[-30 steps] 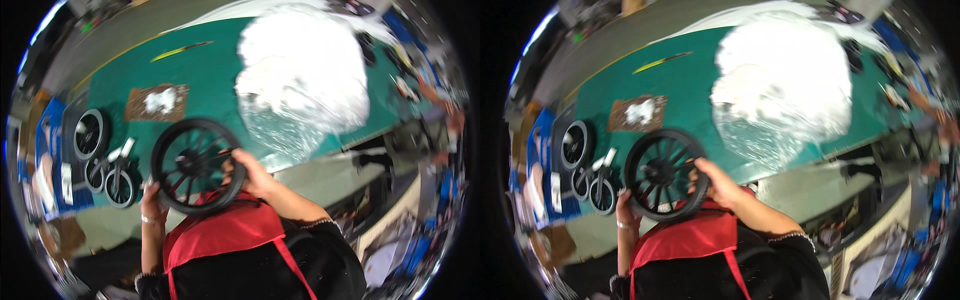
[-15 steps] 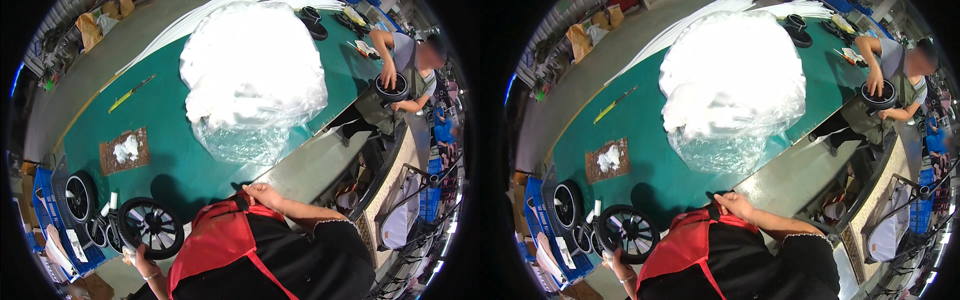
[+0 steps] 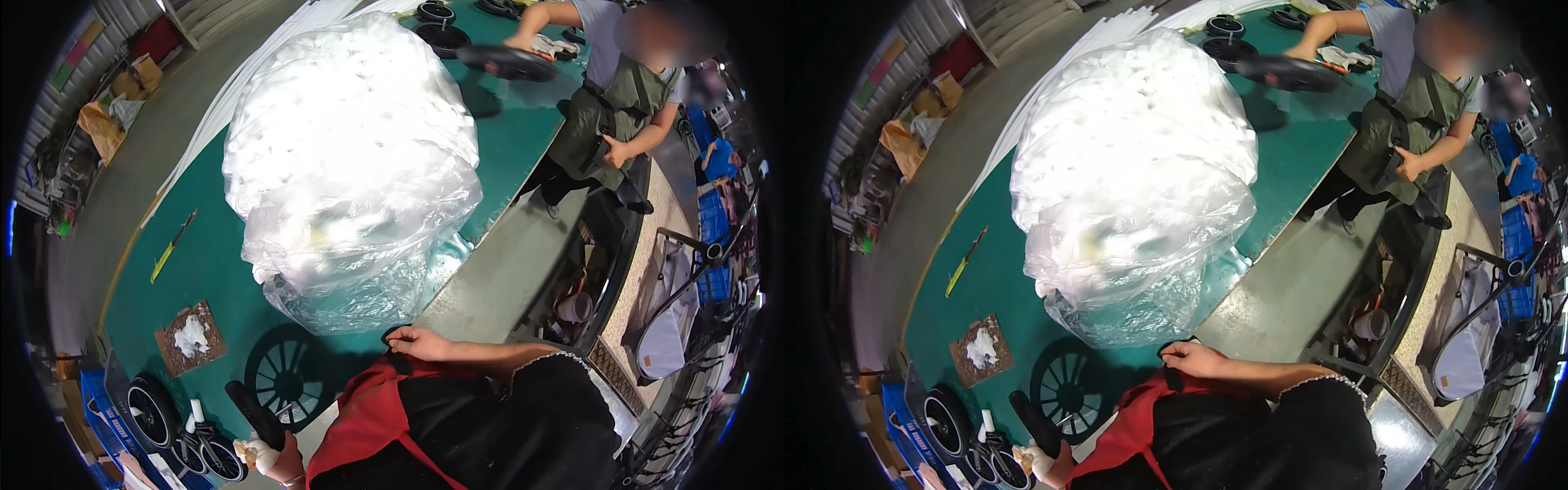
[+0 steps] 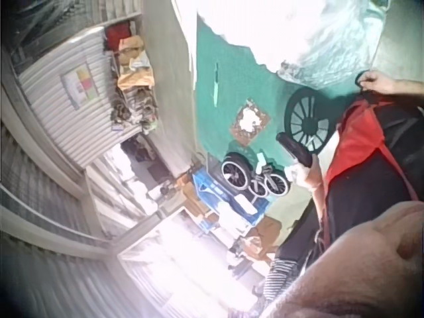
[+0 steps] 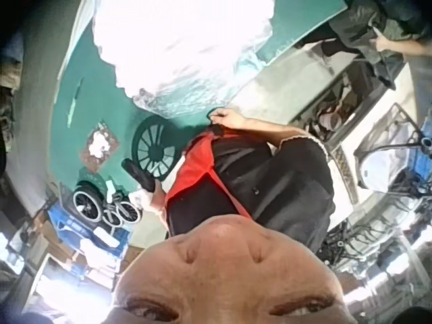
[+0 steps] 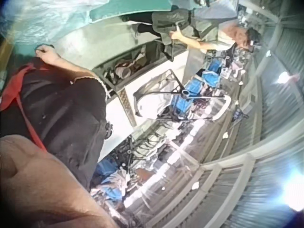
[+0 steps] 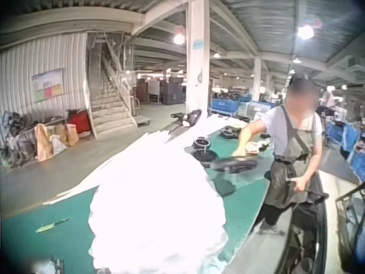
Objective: The person assembles small black wheels by inserting white foam spacers into the wheel hubs and attaching them to black plastic axles. The person repeatedly picks up wheels, inserts spacers, and secures them onto axles on a green workbench.
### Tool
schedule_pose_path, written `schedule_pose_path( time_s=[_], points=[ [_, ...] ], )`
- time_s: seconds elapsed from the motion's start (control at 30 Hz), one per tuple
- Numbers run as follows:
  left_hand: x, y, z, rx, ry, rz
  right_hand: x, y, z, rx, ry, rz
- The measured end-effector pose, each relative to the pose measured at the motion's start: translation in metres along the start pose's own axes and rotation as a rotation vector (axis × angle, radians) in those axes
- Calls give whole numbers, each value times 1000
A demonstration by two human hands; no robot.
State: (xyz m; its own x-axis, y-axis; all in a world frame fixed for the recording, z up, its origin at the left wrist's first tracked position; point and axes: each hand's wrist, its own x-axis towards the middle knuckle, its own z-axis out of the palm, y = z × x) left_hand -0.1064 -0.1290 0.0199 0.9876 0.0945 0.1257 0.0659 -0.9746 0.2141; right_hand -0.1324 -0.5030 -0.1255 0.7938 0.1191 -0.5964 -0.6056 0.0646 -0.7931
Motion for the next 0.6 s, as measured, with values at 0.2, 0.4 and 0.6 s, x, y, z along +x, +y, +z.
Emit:
schedule_pose_path(
  time_s=[0.2,0.4,0.6],
  points=[
    [31,10,-20,-932,-16,-382,-19,2,-24,199,140,13],
    [45,21,-19,-1056,53,-559,-56,-50,-97,227,557,-383],
    [29,64,-16,-1206,303,-586,-20,-132,-226,43,910,-705]
  ],
)
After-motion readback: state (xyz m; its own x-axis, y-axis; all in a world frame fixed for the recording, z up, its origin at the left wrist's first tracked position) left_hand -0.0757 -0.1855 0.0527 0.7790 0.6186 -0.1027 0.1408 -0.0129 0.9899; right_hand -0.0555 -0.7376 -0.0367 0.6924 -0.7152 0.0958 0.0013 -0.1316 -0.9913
